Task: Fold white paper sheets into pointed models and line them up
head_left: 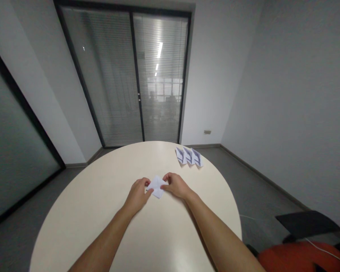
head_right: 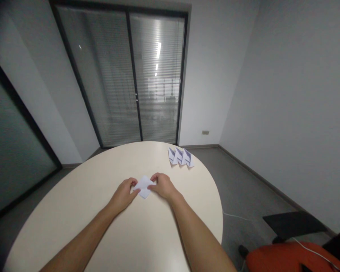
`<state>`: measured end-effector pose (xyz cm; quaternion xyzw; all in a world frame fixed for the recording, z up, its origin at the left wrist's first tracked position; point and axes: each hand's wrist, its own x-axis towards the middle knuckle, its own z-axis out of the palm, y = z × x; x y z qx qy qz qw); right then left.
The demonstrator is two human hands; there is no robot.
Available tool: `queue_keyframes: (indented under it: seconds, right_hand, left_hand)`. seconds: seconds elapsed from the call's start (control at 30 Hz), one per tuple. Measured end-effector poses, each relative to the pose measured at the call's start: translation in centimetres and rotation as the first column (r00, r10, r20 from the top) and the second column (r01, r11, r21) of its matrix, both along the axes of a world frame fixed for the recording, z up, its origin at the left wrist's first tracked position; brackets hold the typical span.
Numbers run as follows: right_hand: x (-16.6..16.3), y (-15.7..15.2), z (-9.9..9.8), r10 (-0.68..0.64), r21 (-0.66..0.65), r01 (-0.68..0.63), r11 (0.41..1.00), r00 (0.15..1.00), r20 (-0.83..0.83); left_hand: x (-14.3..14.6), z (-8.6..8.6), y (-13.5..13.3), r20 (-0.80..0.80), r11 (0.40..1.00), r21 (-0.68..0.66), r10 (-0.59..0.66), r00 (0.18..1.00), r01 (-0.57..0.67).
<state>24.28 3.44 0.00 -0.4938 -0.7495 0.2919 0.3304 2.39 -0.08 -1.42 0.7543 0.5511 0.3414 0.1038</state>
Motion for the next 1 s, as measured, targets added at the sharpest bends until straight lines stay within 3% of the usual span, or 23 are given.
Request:
queue_keyframes:
  seconds: [0.17,0.3,0.53,0.77,1.0]
  right_hand:
    - [-0.3,0.1,-0.2,0.117,0.056,-0.109,0.993,0.978,-0.172]
    - [-0.7,-0.5,1.1,0.177,0.158,-0.149,0.976,0.968,-0.178]
    - [-0.8,-1.1,2.5,0.169,0.258,-0.128,0.958,0.975,-0.145]
    - [-0.8,-1.0,2.6,0.188,0.301,-0.161,0.940,0.980,-0.062]
    - [-0.9,-1.3,2.8,0.191,0.345,-0.150,0.926,0.978,-0.088]
  left_hand:
    - [0.2,0.6,-0.1,0.021,0.999,0.054,-0.003,1.000,0.002]
    - [0.3,1.4,-0.4,0.023,0.991,0.130,0.009,1.000,-0.012]
    - [0.7,2.5,-1.2,-0.038,0.961,0.275,0.031,0.999,-0.020]
    - [0.7,2.9,-1.4,-0.054,0.960,0.276,0.057,0.997,-0.040]
    - [0.6,2.8,-1.4,-0.033,0.966,0.257,0.034,0.999,-0.024]
